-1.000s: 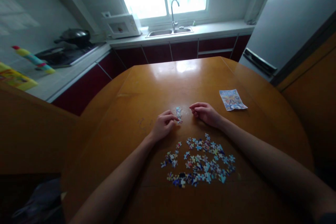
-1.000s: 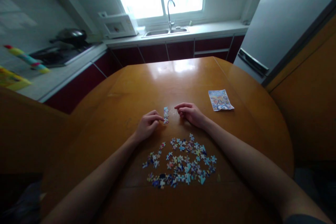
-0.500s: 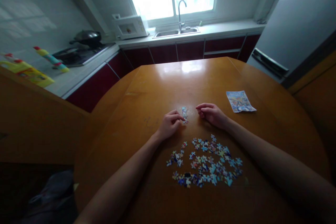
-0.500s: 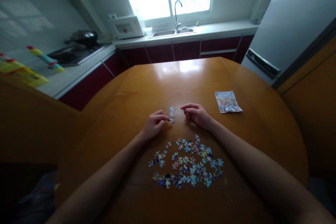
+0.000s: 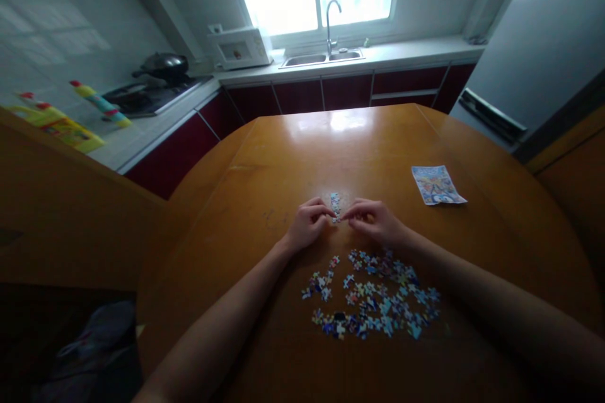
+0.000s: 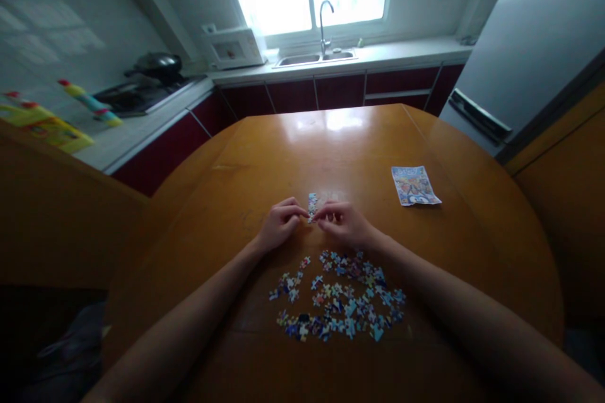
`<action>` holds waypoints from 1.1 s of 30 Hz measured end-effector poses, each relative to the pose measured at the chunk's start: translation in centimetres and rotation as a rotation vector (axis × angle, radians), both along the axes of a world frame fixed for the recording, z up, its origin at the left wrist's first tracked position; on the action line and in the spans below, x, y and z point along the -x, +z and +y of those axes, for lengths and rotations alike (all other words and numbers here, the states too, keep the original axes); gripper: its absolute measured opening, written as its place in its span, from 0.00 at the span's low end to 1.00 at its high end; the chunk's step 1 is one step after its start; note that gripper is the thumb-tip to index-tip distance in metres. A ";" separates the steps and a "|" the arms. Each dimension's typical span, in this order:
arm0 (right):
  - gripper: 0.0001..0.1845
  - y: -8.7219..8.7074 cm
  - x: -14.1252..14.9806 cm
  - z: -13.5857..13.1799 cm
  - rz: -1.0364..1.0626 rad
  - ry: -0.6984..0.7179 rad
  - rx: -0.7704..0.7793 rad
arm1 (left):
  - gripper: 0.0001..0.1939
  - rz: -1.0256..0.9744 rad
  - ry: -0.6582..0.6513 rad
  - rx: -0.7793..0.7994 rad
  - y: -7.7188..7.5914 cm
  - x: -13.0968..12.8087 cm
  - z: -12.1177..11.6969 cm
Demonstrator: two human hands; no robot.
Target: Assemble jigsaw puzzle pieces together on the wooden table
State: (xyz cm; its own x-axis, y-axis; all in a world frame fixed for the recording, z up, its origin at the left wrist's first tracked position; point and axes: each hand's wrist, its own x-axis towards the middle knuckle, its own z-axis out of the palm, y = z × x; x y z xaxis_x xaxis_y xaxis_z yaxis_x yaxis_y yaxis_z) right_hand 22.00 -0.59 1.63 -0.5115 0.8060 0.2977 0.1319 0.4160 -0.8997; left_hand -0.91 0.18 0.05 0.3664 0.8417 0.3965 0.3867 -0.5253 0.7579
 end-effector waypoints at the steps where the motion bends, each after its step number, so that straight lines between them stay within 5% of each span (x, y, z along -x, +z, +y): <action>1: 0.07 0.4 0.7 -1.2 -0.065 0.057 -0.105 | 0.15 -0.005 0.014 -0.001 0.0 0.0 0.0; 5: 0.04 1.0 3.1 -5.8 -0.363 0.254 -0.441 | 0.15 -0.022 0.068 -0.002 0.1 -0.1 0.1; 9: 0.07 0.9 4.1 -7.7 -0.564 0.302 -0.564 | 0.15 -0.035 0.068 0.004 0.1 -0.1 0.0; 28: 0.04 1.0 4.2 -7.9 -0.607 0.378 -0.589 | 0.14 -0.031 0.060 0.001 -0.2 -0.2 0.1; 33: 0.03 1.3 3.9 -7.7 -0.464 0.463 -0.435 | 0.15 -0.030 0.072 -0.004 -0.1 -0.1 0.2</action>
State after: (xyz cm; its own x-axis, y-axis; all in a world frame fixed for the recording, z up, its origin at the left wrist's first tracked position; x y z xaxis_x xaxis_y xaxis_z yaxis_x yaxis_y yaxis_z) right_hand 18.10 -8.29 2.89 -0.9163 0.3400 0.2115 0.1810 0.8229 -0.5386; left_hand -0.83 0.35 -0.08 0.2931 0.8637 0.4101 0.4004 -0.5004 0.7677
